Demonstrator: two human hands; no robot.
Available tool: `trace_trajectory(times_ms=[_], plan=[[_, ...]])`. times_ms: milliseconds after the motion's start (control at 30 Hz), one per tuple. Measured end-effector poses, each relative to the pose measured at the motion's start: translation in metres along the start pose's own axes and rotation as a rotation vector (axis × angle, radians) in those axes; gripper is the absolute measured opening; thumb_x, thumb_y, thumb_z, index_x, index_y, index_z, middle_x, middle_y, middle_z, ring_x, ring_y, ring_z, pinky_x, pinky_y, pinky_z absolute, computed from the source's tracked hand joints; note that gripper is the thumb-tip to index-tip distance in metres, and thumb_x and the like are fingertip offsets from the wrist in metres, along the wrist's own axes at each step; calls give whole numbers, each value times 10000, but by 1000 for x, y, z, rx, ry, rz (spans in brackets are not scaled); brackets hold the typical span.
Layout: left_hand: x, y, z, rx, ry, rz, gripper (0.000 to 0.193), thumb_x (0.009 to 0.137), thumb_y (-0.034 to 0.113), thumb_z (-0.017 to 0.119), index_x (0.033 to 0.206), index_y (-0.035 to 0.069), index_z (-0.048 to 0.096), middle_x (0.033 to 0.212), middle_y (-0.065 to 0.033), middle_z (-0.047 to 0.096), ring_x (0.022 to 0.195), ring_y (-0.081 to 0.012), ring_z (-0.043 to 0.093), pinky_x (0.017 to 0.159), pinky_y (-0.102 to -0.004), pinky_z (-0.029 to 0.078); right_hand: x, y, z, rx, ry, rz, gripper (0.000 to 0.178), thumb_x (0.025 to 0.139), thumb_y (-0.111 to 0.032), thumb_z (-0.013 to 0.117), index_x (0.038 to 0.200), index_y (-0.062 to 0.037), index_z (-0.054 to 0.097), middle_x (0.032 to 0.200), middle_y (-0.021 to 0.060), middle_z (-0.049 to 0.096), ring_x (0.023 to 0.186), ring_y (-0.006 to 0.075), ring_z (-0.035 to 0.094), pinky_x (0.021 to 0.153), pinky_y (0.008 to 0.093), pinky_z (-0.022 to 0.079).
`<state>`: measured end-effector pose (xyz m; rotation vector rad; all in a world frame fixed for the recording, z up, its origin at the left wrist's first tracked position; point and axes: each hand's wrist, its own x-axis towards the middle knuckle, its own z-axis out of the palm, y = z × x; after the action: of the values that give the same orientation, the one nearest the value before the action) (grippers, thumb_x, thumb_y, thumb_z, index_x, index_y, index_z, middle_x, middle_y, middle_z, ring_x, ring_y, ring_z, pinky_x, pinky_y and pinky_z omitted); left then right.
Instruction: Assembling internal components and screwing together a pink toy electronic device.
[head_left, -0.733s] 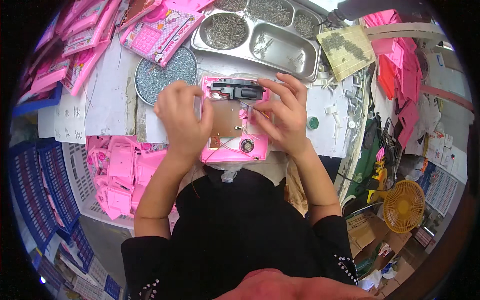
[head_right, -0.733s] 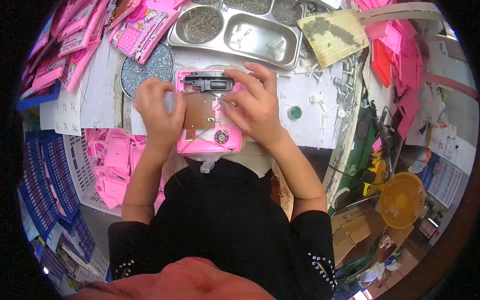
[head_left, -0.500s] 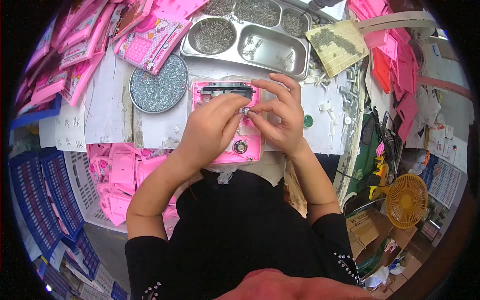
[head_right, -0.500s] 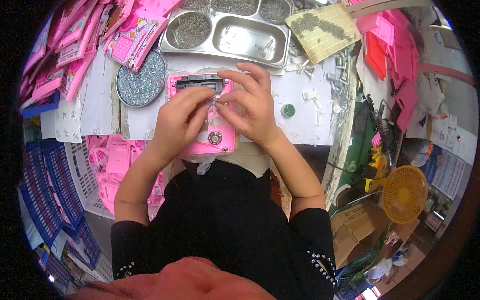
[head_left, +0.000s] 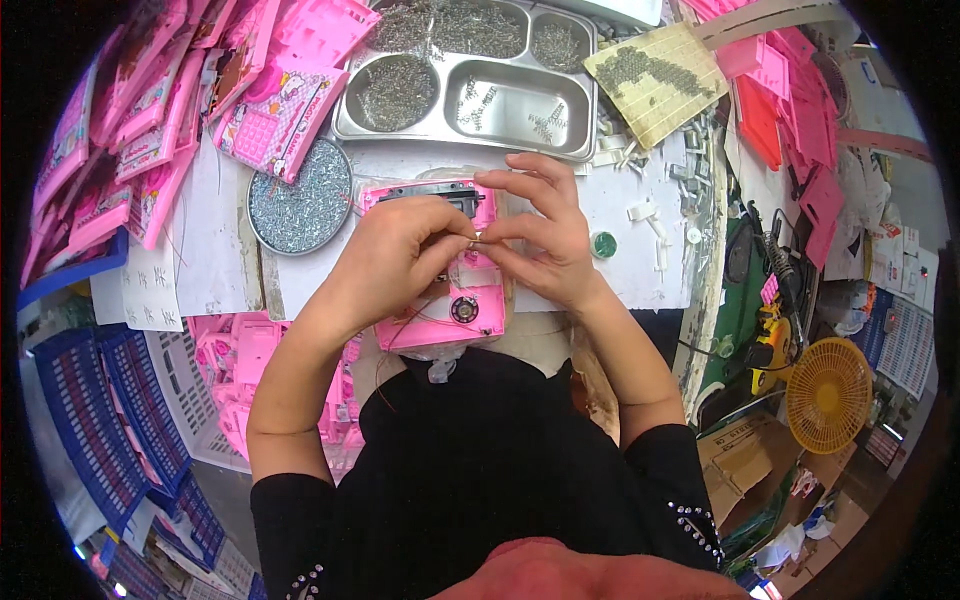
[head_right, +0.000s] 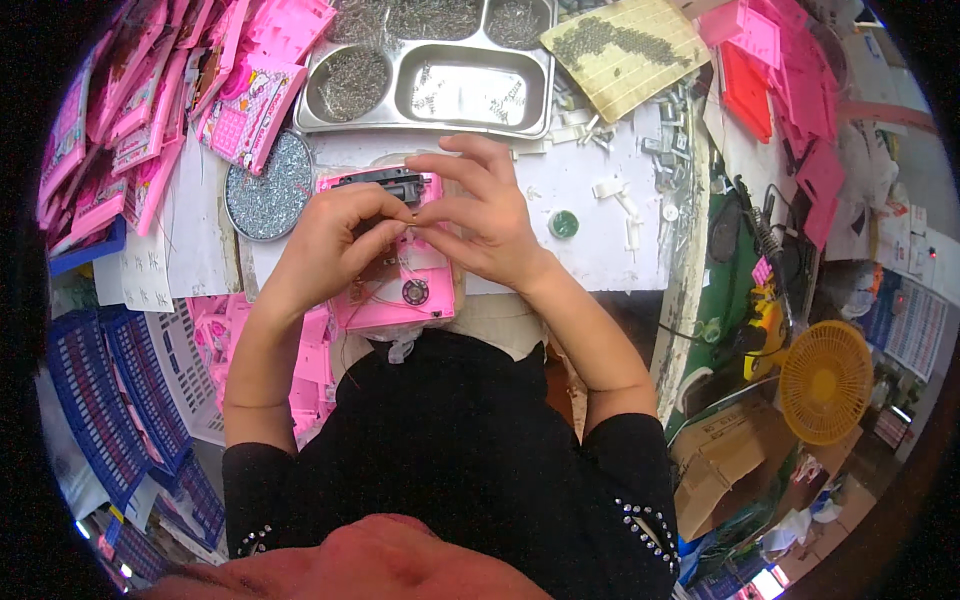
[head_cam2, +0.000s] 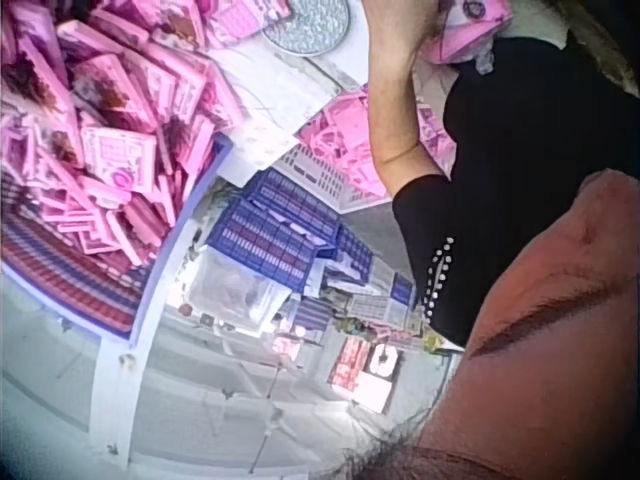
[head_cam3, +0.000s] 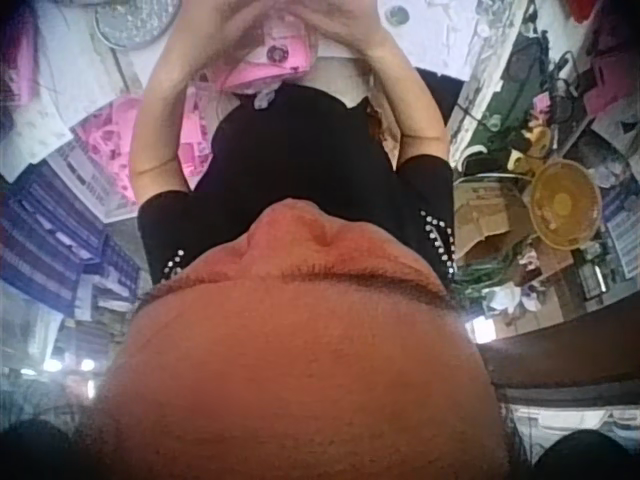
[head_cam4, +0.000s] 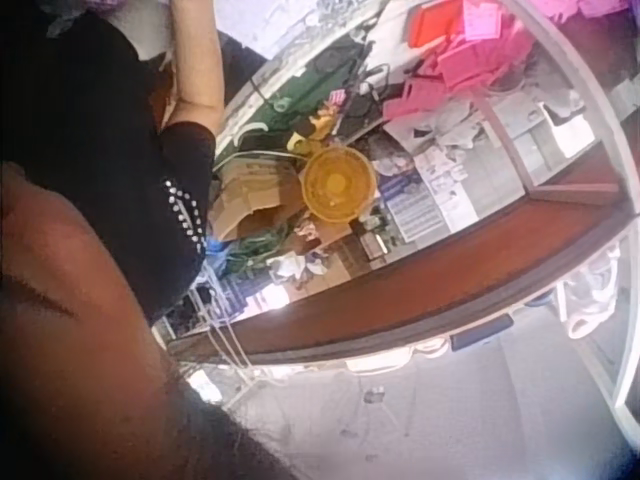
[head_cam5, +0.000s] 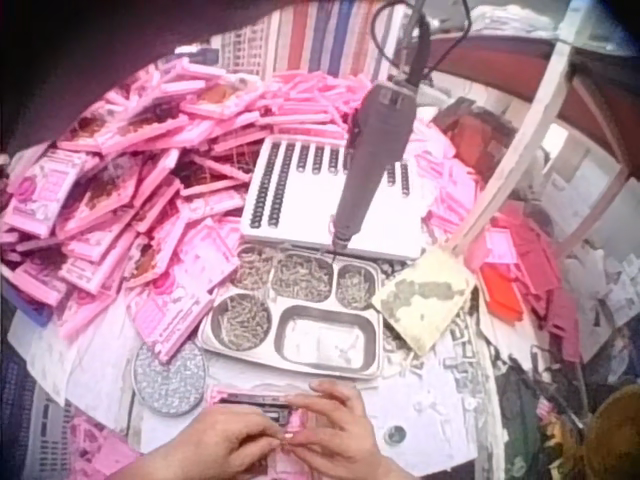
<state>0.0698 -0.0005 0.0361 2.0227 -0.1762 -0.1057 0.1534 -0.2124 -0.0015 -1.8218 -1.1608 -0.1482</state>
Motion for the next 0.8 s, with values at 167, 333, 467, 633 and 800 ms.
trace_trajectory(times_ms=[167, 333, 467, 633, 800], plan=[[-11, -5, 10, 61, 126, 37, 87, 894, 11, 676, 971, -23, 696, 813, -116, 646, 672, -213, 653, 635, -329, 513, -56, 2, -69, -101, 255, 295, 235, 777, 13, 745, 993, -70, 705, 1223, 134, 695, 1183, 313, 609, 1000, 416, 501], [-11, -6, 12, 140, 180, 133, 103, 896, -8, 665, 998, -9, 680, 856, -123, 640, 711, -252, 650, 652, -351, 515, -163, 8, -185, 282, 1132, 894, 323, 936, -64, 685, 1244, -1, 609, 1133, 123, 682, 895, 196, 646, 784, 326, 527], [-12, -7, 13, 164, 164, 106, 136, 893, 16, 669, 1029, 2, 664, 878, -139, 636, 779, -324, 651, 690, -403, 521, -214, 26, -240, 517, 1327, 704, 295, 993, -117, 657, 1265, -25, 590, 919, 53, 614, 731, 155, 544, 623, 297, 437], [-9, 0, 12, 197, 176, 157, 131, 892, 13, 671, 1021, 0, 655, 875, -141, 630, 782, -333, 651, 687, -405, 524, -184, 33, -254, 191, 1324, 746, 150, 983, -129, 703, 1082, -44, 629, 776, -6, 529, 657, 91, 475, 564, 271, 374], [-13, -2, 11, 202, 157, 134, 154, 885, 1, 671, 1039, -2, 660, 883, -139, 642, 778, -318, 657, 674, -389, 528, -204, 16, -270, -137, 1472, 644, 86, 961, -84, 659, 984, -29, 598, 690, -12, 484, 573, 80, 419, 499, 249, 313]])
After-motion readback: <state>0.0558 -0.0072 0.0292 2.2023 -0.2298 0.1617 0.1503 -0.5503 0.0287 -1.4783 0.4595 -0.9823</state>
